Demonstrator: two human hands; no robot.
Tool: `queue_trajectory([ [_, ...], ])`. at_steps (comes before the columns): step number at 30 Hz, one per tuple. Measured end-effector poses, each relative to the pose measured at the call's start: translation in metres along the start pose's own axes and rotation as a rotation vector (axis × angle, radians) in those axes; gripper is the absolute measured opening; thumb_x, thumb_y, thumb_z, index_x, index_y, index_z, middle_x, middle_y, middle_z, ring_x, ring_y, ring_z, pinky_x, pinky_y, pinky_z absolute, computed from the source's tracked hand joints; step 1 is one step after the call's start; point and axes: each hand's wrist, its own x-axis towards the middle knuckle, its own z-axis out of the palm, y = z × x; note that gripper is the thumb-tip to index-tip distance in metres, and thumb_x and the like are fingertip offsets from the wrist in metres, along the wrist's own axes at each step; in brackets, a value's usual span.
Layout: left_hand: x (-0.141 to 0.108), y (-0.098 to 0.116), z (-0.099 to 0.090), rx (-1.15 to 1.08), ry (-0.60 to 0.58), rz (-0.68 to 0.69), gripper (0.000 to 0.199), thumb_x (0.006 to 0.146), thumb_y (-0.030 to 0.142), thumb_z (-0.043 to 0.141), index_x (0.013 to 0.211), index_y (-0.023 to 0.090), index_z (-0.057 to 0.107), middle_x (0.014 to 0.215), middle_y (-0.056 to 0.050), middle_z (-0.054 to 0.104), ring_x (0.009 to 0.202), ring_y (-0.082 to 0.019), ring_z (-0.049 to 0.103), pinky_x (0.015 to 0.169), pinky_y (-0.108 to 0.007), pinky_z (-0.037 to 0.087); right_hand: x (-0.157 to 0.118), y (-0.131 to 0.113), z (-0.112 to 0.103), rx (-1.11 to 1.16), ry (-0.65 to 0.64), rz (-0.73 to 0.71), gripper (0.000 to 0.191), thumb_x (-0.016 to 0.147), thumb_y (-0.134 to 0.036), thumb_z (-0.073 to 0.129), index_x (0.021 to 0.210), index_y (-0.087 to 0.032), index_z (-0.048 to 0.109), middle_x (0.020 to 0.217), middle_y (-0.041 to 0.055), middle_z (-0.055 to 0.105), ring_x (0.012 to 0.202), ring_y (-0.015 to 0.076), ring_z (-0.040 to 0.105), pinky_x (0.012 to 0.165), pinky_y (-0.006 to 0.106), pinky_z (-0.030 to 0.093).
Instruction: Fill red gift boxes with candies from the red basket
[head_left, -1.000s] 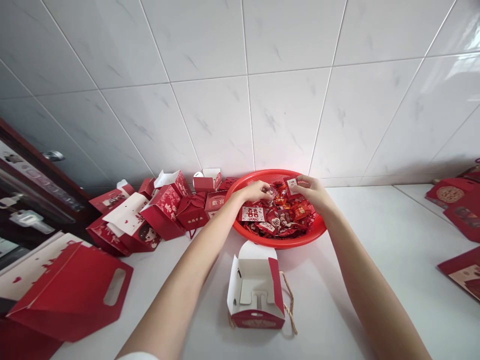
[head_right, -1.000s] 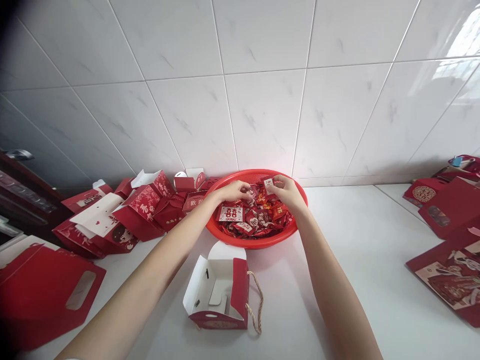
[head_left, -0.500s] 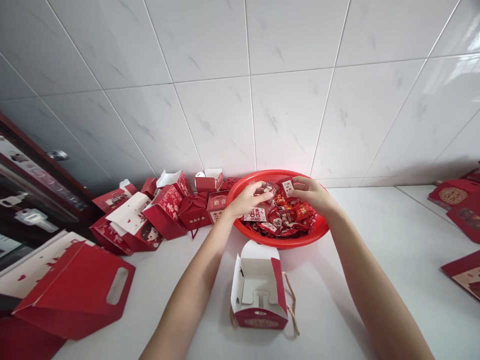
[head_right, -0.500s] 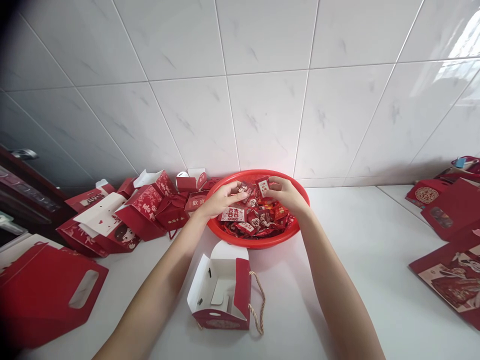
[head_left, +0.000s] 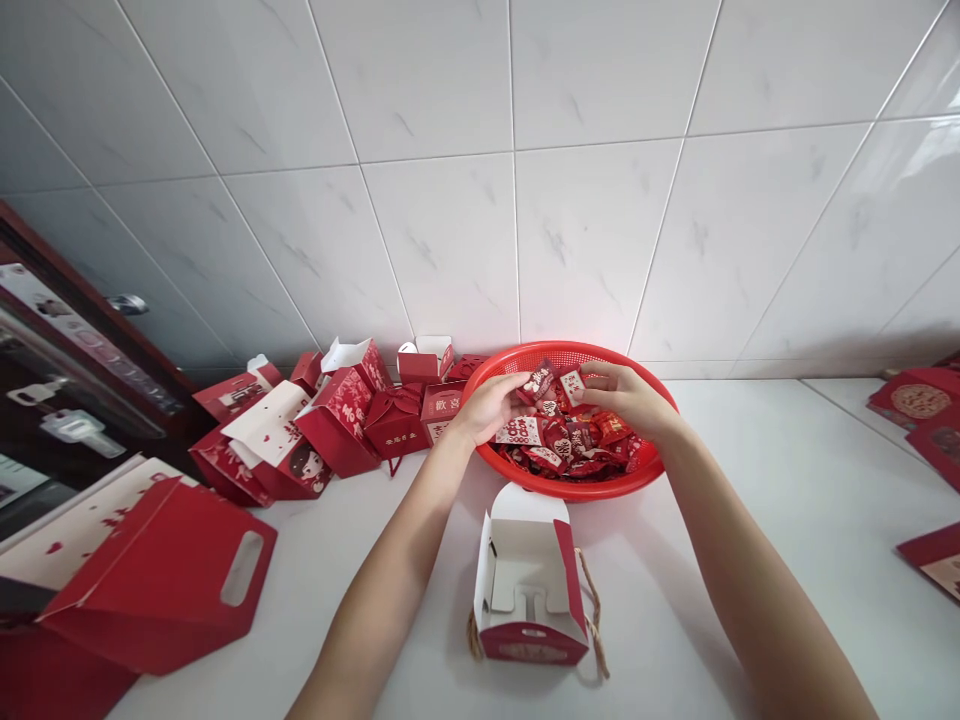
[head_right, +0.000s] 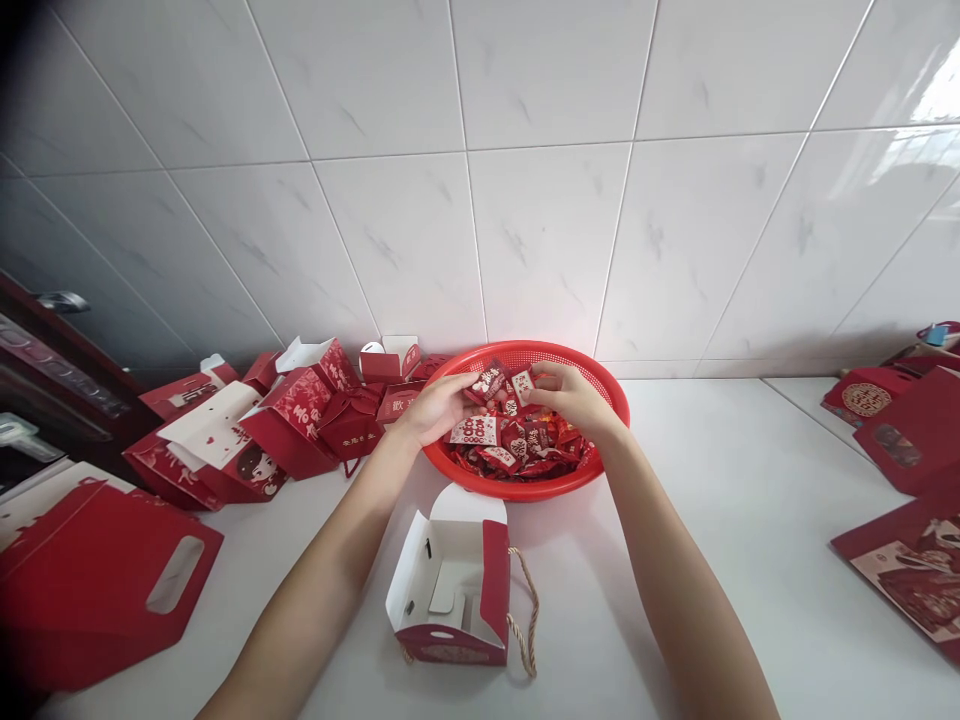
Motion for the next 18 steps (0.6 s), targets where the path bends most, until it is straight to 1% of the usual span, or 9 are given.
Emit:
queue_trajectory([
  [2,-0.0023,-0.0027,-0.0016,-0.014,-0.021,0.026,0.038,0.078,0.041,0.080,0.106,0.017,0.078,0.105,-0.010,0.078,0.093,-0.021,0.070,0.084,-0.034,0.056,-0.0001,0.0000,0.0007,0.014,-0.012,0.002,0.025,0.074,-0.032,0.081,0.094,-0.021,0.072,0.085,0.0027,0.076,0.083,0.0227,0.073,0.078,0.038,0.061],
  [4,-0.0043,-0.0052,-0.0025,-0.008,0.000,0.075,0.046,0.070,0.034,0.087,0.111,0.017,0.077,0.117,-0.009,0.076,0.099,-0.021,0.070,0.092,-0.037,0.056,-0.0006,0.0002,0.0013,0.040,-0.013,0.008,0.025,0.074,-0.032,0.082,0.094,-0.021,0.072,0.087,0.0030,0.077,0.084,0.0226,0.073,0.080,0.038,0.061],
  [6,-0.0057,-0.0068,-0.0025,0.015,0.041,0.138,0.054,0.065,0.027,0.090,0.116,0.019,0.075,0.131,-0.009,0.071,0.109,-0.023,0.069,0.100,-0.040,0.054,-0.0014,0.0003,0.0015,0.063,-0.017,0.017,0.026,0.074,-0.032,0.082,0.095,-0.021,0.071,0.089,0.0029,0.077,0.085,0.0222,0.073,0.081,0.038,0.061],
  [8,-0.0066,-0.0073,-0.0016,0.045,0.069,0.184,0.058,0.063,0.025,0.090,0.119,0.021,0.074,0.138,-0.008,0.067,0.118,-0.025,0.066,0.104,-0.041,0.053,-0.0023,-0.0001,0.0016,0.079,-0.026,0.018,0.027,0.074,-0.032,0.083,0.096,-0.022,0.071,0.088,0.0026,0.077,0.085,0.0221,0.073,0.078,0.036,0.062],
  [11,-0.0066,-0.0073,0.0000,0.076,0.074,0.201,0.058,0.062,0.026,0.090,0.118,0.022,0.074,0.137,-0.008,0.068,0.122,-0.026,0.065,0.104,-0.043,0.053,-0.0036,-0.0023,0.0018,0.095,-0.047,0.019,0.028,0.072,-0.031,0.085,0.094,-0.022,0.071,0.086,0.0022,0.076,0.083,0.0220,0.073,0.072,0.034,0.062],
  [15,-0.0042,-0.0088,0.0000,0.125,0.068,0.232,0.053,0.062,0.029,0.090,0.112,0.019,0.075,0.132,-0.008,0.071,0.123,-0.028,0.064,0.105,-0.043,0.051,-0.0050,-0.0061,0.0028,0.114,-0.080,0.042,0.031,0.069,-0.030,0.086,0.094,-0.021,0.069,0.087,0.0021,0.075,0.081,0.0212,0.072,0.069,0.033,0.061],
  [18,-0.0025,-0.0109,-0.0017,0.163,0.051,0.247,0.057,0.061,0.031,0.091,0.114,0.018,0.075,0.127,-0.009,0.073,0.116,-0.026,0.067,0.102,-0.043,0.052,-0.0054,-0.0071,0.0033,0.107,-0.082,0.039,0.030,0.071,-0.033,0.086,0.093,-0.022,0.069,0.086,0.0019,0.074,0.082,0.0213,0.071,0.070,0.033,0.061],
])
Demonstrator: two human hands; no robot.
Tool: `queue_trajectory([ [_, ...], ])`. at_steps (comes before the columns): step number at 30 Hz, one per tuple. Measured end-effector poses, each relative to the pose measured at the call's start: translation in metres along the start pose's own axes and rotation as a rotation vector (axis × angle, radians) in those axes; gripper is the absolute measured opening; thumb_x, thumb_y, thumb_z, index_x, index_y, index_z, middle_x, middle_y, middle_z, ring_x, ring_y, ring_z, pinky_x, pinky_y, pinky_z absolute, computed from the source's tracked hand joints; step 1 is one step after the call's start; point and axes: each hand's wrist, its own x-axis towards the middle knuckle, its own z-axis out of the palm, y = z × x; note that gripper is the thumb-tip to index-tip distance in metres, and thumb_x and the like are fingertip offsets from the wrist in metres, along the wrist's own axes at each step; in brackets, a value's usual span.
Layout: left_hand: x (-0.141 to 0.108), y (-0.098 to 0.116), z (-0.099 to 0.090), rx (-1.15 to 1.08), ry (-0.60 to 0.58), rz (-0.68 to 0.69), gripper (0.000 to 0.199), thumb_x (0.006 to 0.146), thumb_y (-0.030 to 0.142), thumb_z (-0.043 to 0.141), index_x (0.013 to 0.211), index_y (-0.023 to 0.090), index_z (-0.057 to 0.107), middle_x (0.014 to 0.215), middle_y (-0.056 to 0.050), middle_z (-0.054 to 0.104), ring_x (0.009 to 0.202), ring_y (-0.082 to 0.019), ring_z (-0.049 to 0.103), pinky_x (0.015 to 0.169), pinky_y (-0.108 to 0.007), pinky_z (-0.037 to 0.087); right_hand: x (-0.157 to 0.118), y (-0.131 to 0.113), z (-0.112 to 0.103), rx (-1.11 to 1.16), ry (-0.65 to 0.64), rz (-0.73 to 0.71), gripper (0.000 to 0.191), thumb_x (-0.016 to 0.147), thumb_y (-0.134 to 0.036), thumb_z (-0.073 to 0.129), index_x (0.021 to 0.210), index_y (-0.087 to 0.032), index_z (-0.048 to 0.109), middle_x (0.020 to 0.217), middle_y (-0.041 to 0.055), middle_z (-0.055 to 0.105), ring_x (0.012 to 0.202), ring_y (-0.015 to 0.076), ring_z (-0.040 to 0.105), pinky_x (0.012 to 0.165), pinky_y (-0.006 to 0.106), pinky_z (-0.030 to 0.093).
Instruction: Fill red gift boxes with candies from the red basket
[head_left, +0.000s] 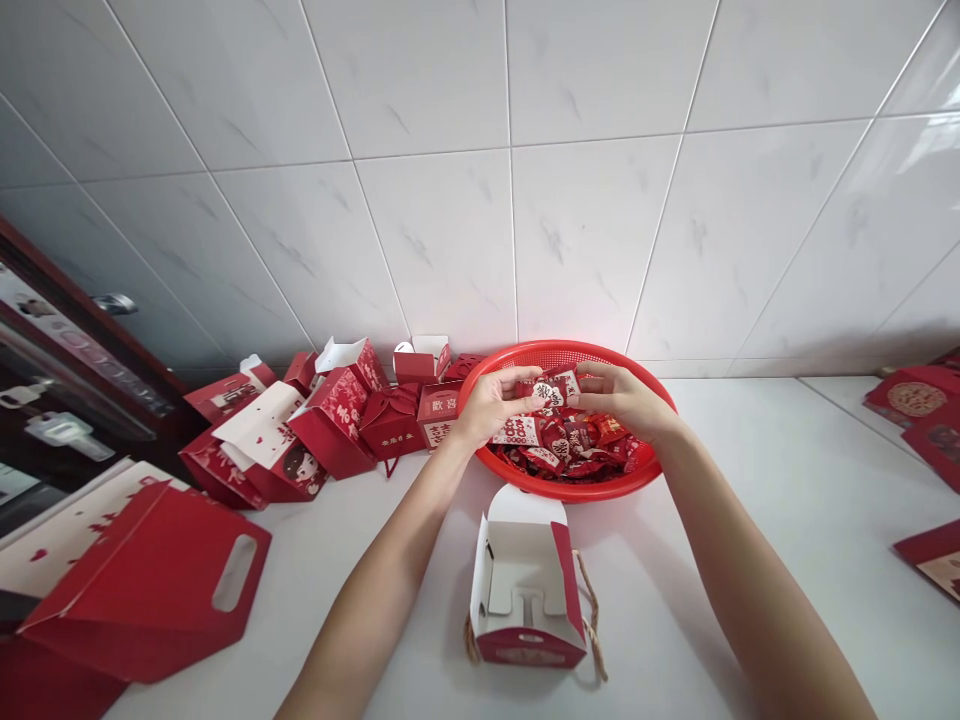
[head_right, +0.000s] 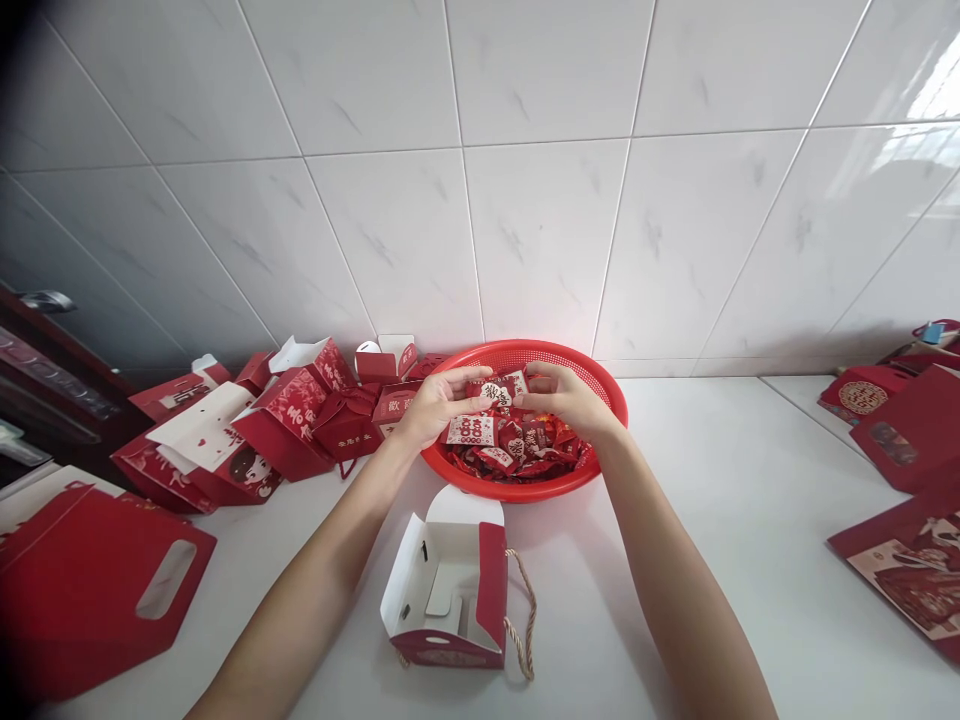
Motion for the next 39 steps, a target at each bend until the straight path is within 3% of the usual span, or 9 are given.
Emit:
queue_trajectory([
  [5,-0.001,0.000,0.000,0.023,-0.033,-0.054,0.074,0.062,0.027,0.091,0.131,0.019,0.066,0.117,-0.008,0.075,0.099,-0.021,0.071,0.094,-0.041,0.057,0.002,0.002,0.004,-0.034,0.038,-0.016,0.032,0.071,-0.040,0.087,0.085,-0.022,0.065,0.084,0.0003,0.071,0.084,0.0200,0.069,0.073,0.033,0.061],
  [9,-0.003,0.003,0.003,0.102,-0.054,-0.004,0.068,0.063,0.026,0.090,0.127,0.019,0.067,0.131,-0.010,0.070,0.117,-0.024,0.066,0.103,-0.038,0.054,0.004,0.005,0.011,-0.079,0.046,-0.025,0.038,0.069,-0.046,0.088,0.083,-0.022,0.062,0.083,0.0012,0.070,0.078,0.0190,0.067,0.064,0.031,0.058],
  [13,-0.002,0.007,0.000,0.211,-0.071,0.030,0.058,0.081,0.037,0.078,0.134,0.019,0.063,0.136,-0.011,0.067,0.122,-0.025,0.064,0.104,-0.038,0.053,0.004,0.004,0.012,-0.084,0.127,-0.113,0.043,0.067,-0.050,0.090,0.077,-0.022,0.059,0.078,-0.0004,0.066,0.075,0.0183,0.065,0.062,0.030,0.056],
  [17,-0.005,0.013,-0.012,0.616,-0.077,-0.063,0.044,0.090,0.033,0.067,0.131,0.018,0.066,0.128,-0.012,0.072,0.118,-0.027,0.068,0.102,-0.038,0.052,0.002,0.002,0.004,-0.055,0.183,-0.107,0.043,0.070,-0.051,0.089,0.086,-0.022,0.063,0.090,0.0034,0.072,0.081,0.0199,0.067,0.070,0.034,0.058],
  [20,-0.008,0.020,-0.017,0.992,-0.198,-0.179,0.047,0.080,0.027,0.074,0.127,0.021,0.070,0.132,-0.011,0.072,0.127,-0.033,0.064,0.102,-0.036,0.050,0.001,0.001,-0.002,-0.051,0.216,-0.076,0.044,0.070,-0.052,0.089,0.092,-0.022,0.067,0.094,0.0051,0.075,0.080,0.0206,0.069,0.072,0.035,0.059],
  [23,-0.010,0.023,-0.012,1.121,-0.242,-0.266,0.057,0.071,0.024,0.081,0.127,0.020,0.071,0.127,-0.014,0.074,0.123,-0.039,0.066,0.096,-0.039,0.051,0.000,-0.001,-0.004,-0.047,0.240,-0.084,0.045,0.066,-0.053,0.091,0.089,-0.021,0.068,0.093,0.0053,0.075,0.077,0.0197,0.070,0.072,0.035,0.060],
  [29,-0.008,0.023,-0.006,1.077,-0.179,-0.230,0.053,0.071,0.013,0.077,0.124,0.019,0.073,0.129,-0.012,0.073,0.121,-0.034,0.067,0.099,-0.036,0.051,-0.001,-0.007,-0.016,0.009,0.314,-0.141,0.052,0.054,-0.052,0.097,0.088,-0.019,0.074,0.086,0.0055,0.077,0.070,0.0195,0.070,0.067,0.035,0.062],
  [34,-0.007,0.025,-0.013,0.635,-0.044,-0.084,0.044,0.075,0.009,0.068,0.117,0.019,0.073,0.130,-0.008,0.072,0.123,-0.027,0.064,0.102,-0.034,0.051,-0.003,-0.006,-0.032,0.045,0.359,-0.159,0.047,0.055,-0.046,0.099,0.086,-0.019,0.077,0.082,0.0049,0.076,0.067,0.0177,0.069,0.062,0.031,0.058],
  [39,-0.009,0.029,-0.012,0.278,-0.026,-0.005,0.051,0.071,0.016,0.074,0.122,0.018,0.070,0.135,-0.011,0.067,0.117,-0.027,0.064,0.090,-0.036,0.057,-0.009,-0.013,-0.025,0.060,0.218,-0.106,0.042,0.060,-0.050,0.096,0.083,-0.019,0.080,0.084,0.0066,0.076,0.074,0.0200,0.069,0.067,0.032,0.059],
])
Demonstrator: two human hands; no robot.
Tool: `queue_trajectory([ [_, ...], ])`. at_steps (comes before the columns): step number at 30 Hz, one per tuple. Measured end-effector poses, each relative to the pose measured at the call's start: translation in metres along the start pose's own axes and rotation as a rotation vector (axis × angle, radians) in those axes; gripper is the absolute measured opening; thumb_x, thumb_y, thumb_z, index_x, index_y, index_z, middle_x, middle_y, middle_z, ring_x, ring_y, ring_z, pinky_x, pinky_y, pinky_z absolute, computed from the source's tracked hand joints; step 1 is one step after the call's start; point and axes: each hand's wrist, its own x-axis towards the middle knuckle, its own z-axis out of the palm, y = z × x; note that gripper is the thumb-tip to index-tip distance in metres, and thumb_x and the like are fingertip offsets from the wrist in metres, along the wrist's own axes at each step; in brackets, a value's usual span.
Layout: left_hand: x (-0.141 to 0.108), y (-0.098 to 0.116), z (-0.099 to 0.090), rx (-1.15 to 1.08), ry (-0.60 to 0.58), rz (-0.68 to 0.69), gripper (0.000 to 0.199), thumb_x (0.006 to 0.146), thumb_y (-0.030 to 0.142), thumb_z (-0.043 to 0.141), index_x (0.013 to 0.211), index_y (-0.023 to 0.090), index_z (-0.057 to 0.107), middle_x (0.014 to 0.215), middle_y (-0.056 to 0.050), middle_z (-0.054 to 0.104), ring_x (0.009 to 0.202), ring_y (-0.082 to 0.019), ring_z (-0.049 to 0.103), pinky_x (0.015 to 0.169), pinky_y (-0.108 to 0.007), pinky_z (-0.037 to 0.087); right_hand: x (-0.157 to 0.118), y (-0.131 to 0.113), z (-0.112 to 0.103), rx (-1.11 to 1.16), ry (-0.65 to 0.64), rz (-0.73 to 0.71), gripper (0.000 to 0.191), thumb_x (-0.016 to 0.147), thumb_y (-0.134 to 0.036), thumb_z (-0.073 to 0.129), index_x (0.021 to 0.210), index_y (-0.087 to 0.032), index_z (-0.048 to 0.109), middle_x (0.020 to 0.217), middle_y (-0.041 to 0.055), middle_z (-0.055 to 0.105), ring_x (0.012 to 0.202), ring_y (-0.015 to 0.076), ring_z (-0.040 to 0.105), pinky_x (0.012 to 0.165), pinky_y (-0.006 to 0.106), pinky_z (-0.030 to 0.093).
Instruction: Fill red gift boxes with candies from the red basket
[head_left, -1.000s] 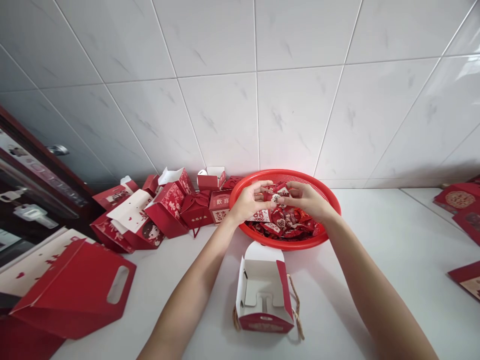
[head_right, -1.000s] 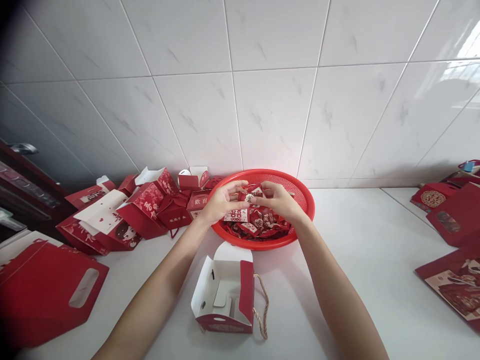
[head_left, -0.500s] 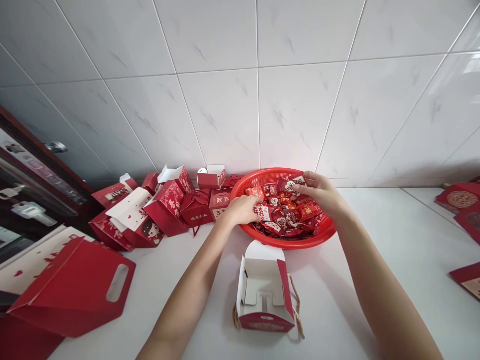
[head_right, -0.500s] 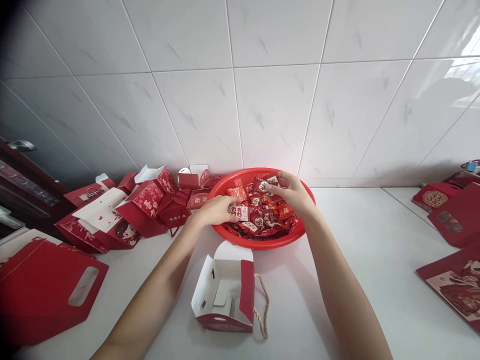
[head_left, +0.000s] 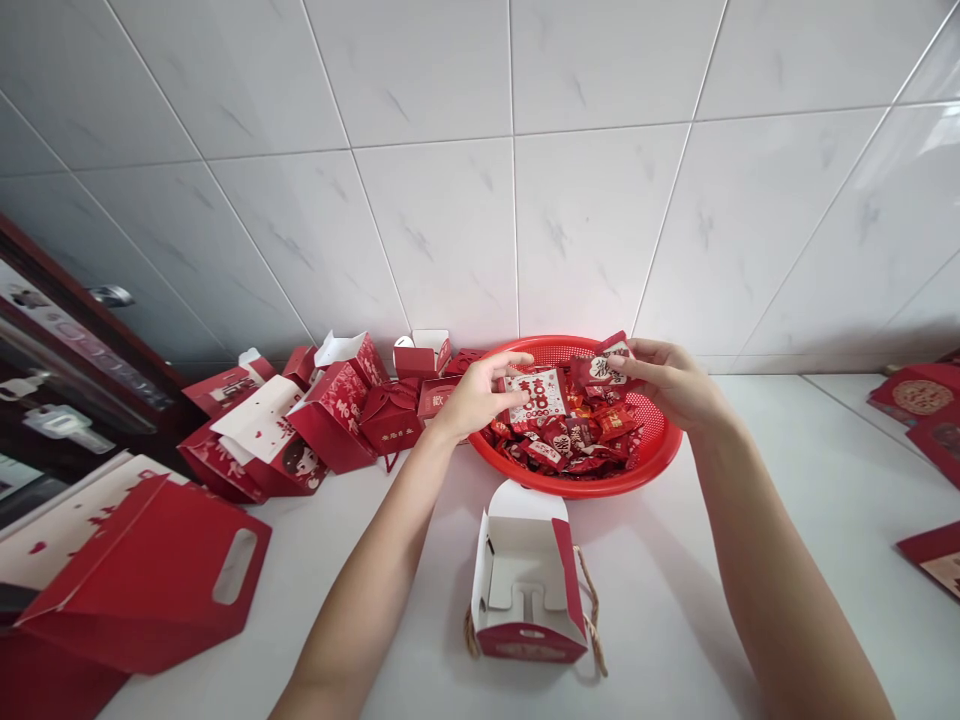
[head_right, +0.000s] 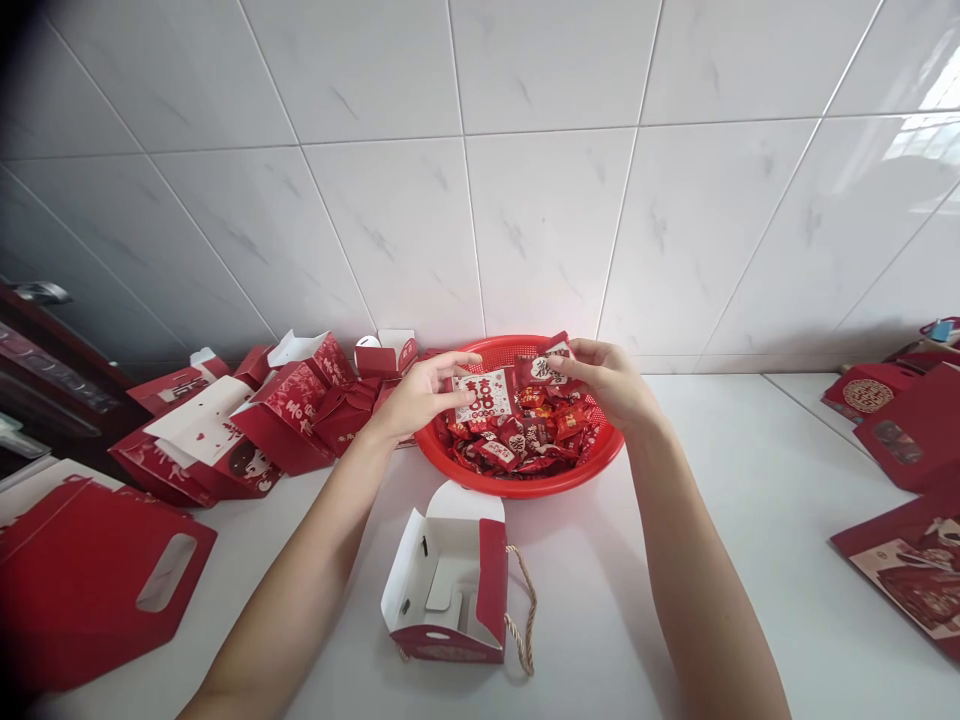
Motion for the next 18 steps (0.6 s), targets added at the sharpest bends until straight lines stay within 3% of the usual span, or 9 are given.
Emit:
queue_trajectory([
  [5,-0.003,0.005,0.006,-0.072,0.025,0.076,0.056,0.068,0.026,0.083,0.122,0.016,0.071,0.130,-0.014,0.067,0.118,-0.029,0.062,0.087,-0.037,0.057,-0.004,0.000,0.017,0.073,-0.199,0.072,0.032,0.067,-0.043,0.093,0.085,-0.020,0.079,0.087,0.0046,0.077,0.082,0.0214,0.071,0.077,0.035,0.058],
  [10,-0.004,0.008,0.007,-0.124,0.024,0.123,0.052,0.069,0.023,0.083,0.119,0.016,0.072,0.119,-0.012,0.070,0.115,-0.028,0.064,0.087,-0.035,0.058,-0.002,0.008,0.022,0.052,-0.185,0.065,0.027,0.068,-0.039,0.093,0.080,-0.022,0.076,0.084,0.0008,0.074,0.082,0.0188,0.068,0.076,0.033,0.054],
  [14,-0.004,0.010,0.009,-0.175,-0.019,0.137,0.051,0.070,0.020,0.081,0.120,0.015,0.071,0.120,-0.013,0.070,0.114,-0.028,0.066,0.080,-0.032,0.059,-0.002,0.009,0.023,0.057,-0.243,0.063,0.029,0.070,-0.040,0.092,0.085,-0.022,0.077,0.089,0.0019,0.076,0.085,0.0203,0.069,0.080,0.036,0.054],
  [18,-0.006,0.013,0.011,-0.185,-0.040,0.185,0.050,0.070,0.021,0.083,0.118,0.014,0.071,0.124,-0.014,0.071,0.122,-0.030,0.064,0.087,-0.034,0.059,-0.002,0.010,0.027,0.088,-0.242,0.024,0.028,0.068,-0.039,0.093,0.082,-0.022,0.077,0.085,0.0016,0.076,0.077,0.0176,0.069,0.073,0.032,0.055],
])
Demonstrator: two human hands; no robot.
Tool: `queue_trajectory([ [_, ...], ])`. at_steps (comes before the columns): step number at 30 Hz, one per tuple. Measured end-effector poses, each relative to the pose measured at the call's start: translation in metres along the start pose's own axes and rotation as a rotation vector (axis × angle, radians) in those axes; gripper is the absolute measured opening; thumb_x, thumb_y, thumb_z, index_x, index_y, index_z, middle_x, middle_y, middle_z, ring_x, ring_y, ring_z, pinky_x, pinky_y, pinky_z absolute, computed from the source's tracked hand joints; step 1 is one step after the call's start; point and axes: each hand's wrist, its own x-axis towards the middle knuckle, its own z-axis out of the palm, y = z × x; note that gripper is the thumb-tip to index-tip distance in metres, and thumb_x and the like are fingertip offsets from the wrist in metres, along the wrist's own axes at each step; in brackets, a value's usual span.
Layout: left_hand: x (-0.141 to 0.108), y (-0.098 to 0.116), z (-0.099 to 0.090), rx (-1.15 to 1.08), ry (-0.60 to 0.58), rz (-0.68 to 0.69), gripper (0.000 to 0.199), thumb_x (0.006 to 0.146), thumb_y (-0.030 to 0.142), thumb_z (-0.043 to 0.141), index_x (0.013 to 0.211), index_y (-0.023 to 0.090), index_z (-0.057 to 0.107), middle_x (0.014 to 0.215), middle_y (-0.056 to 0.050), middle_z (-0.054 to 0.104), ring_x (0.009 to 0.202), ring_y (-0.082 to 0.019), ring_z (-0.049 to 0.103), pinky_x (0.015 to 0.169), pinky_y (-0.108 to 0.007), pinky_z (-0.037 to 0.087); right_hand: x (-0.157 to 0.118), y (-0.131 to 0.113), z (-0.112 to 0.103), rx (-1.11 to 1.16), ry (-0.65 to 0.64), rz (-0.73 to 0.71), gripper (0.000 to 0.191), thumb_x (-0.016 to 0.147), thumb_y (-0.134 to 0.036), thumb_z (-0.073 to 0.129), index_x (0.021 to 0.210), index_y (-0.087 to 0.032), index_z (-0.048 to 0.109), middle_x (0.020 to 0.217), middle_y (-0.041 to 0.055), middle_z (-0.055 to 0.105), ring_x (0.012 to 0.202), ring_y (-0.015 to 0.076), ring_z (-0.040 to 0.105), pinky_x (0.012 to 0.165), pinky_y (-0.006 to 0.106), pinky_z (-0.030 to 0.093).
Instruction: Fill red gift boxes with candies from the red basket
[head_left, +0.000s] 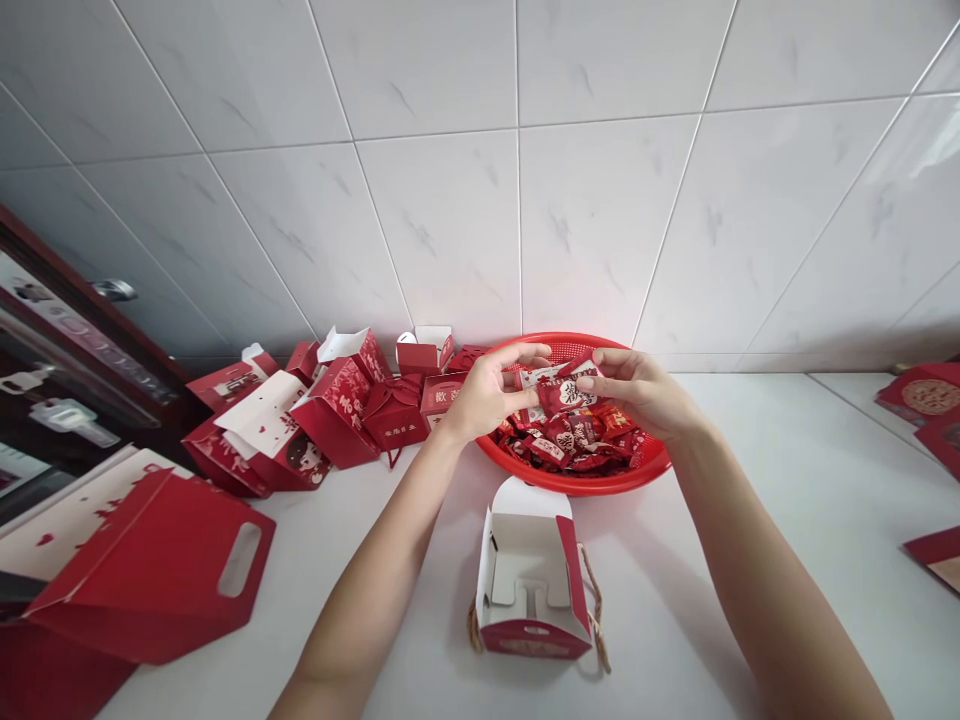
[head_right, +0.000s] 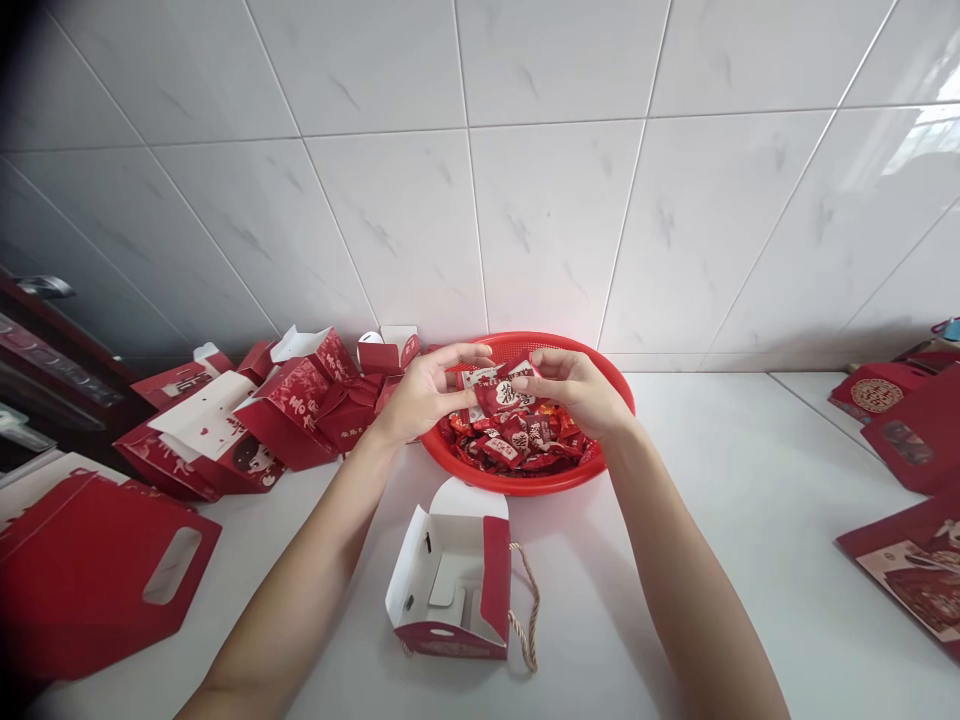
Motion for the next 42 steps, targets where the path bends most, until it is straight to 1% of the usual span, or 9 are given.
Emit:
queue_trajectory([
  [5,0.001,-0.004,-0.005,-0.041,0.002,-0.022,0.046,0.079,0.033,0.082,0.122,0.018,0.071,0.135,-0.011,0.069,0.125,-0.029,0.064,0.097,-0.036,0.056,0.001,-0.003,0.005,0.073,0.088,-0.048,0.026,0.065,-0.037,0.095,0.076,-0.022,0.077,0.079,0.0003,0.075,0.071,0.0158,0.067,0.069,0.030,0.055],
  [9,0.004,-0.021,-0.013,0.046,0.025,-0.110,0.040,0.091,0.042,0.068,0.122,0.018,0.072,0.127,-0.011,0.073,0.118,-0.028,0.068,0.101,-0.040,0.054,0.002,-0.009,0.000,0.120,0.240,-0.074,0.030,0.060,-0.039,0.097,0.070,-0.021,0.075,0.072,-0.0010,0.070,0.065,0.0131,0.062,0.061,0.026,0.050],
  [12,0.005,-0.031,-0.018,0.385,-0.046,-0.199,0.027,0.089,0.023,0.066,0.114,0.017,0.075,0.124,-0.011,0.075,0.118,-0.028,0.069,0.105,-0.041,0.052,0.003,-0.011,-0.007,0.132,0.298,-0.096,0.031,0.059,-0.041,0.096,0.071,-0.021,0.075,0.070,-0.0006,0.068,0.063,0.0136,0.060,0.060,0.027,0.049],
  [15,0.010,-0.035,-0.019,0.728,-0.225,-0.293,0.037,0.085,0.006,0.058,0.113,0.020,0.076,0.132,-0.009,0.072,0.124,-0.026,0.066,0.109,-0.037,0.049,0.004,-0.010,-0.010,0.130,0.300,-0.089,0.031,0.059,-0.041,0.096,0.070,-0.021,0.075,0.069,-0.0001,0.068,0.063,0.0142,0.060,0.060,0.028,0.049],
  [19,0.022,-0.038,-0.018,0.893,-0.338,-0.377,0.042,0.076,-0.001,0.058,0.105,0.021,0.078,0.130,-0.008,0.073,0.118,-0.026,0.068,0.098,-0.032,0.053,0.004,-0.010,-0.008,0.128,0.286,-0.092,0.032,0.058,-0.042,0.096,0.070,-0.021,0.075,0.070,-0.0001,0.069,0.065,0.0142,0.061,0.063,0.027,0.050],
  [24,0.031,-0.047,-0.016,0.941,-0.401,-0.456,0.052,0.068,-0.002,0.060,0.110,0.022,0.078,0.127,-0.006,0.074,0.112,-0.025,0.071,0.090,-0.026,0.054,0.003,-0.010,-0.005,0.121,0.280,-0.063,0.035,0.057,-0.044,0.097,0.072,-0.021,0.074,0.074,0.0006,0.070,0.069,0.0152,0.063,0.065,0.028,0.051],
  [30,0.033,-0.056,-0.018,0.927,-0.458,-0.501,0.061,0.062,0.004,0.069,0.119,0.025,0.077,0.124,-0.005,0.076,0.105,-0.024,0.073,0.088,-0.025,0.054,0.002,-0.010,-0.002,0.074,0.290,-0.052,0.041,0.057,-0.051,0.097,0.069,-0.021,0.073,0.069,-0.0002,0.067,0.063,0.0134,0.059,0.058,0.026,0.046],
  [36,0.034,-0.058,-0.019,0.814,-0.477,-0.457,0.044,0.057,0.011,0.075,0.098,0.025,0.082,0.105,-0.004,0.081,0.094,-0.026,0.074,0.081,-0.027,0.055,0.004,-0.006,-0.004,0.105,0.265,-0.035,0.041,0.060,-0.053,0.095,0.072,-0.022,0.073,0.071,0.0008,0.069,0.065,0.0163,0.064,0.063,0.030,0.051],
  [42,0.033,-0.062,-0.022,0.657,-0.424,-0.406,0.018,0.057,0.026,0.081,0.075,0.024,0.079,0.074,0.002,0.077,0.070,-0.020,0.070,0.068,-0.025,0.052,0.003,-0.008,-0.010,0.089,0.289,-0.064,0.039,0.060,-0.052,0.096,0.072,-0.021,0.074,0.070,0.0014,0.068,0.065,0.0164,0.062,0.060,0.029,0.050],
])
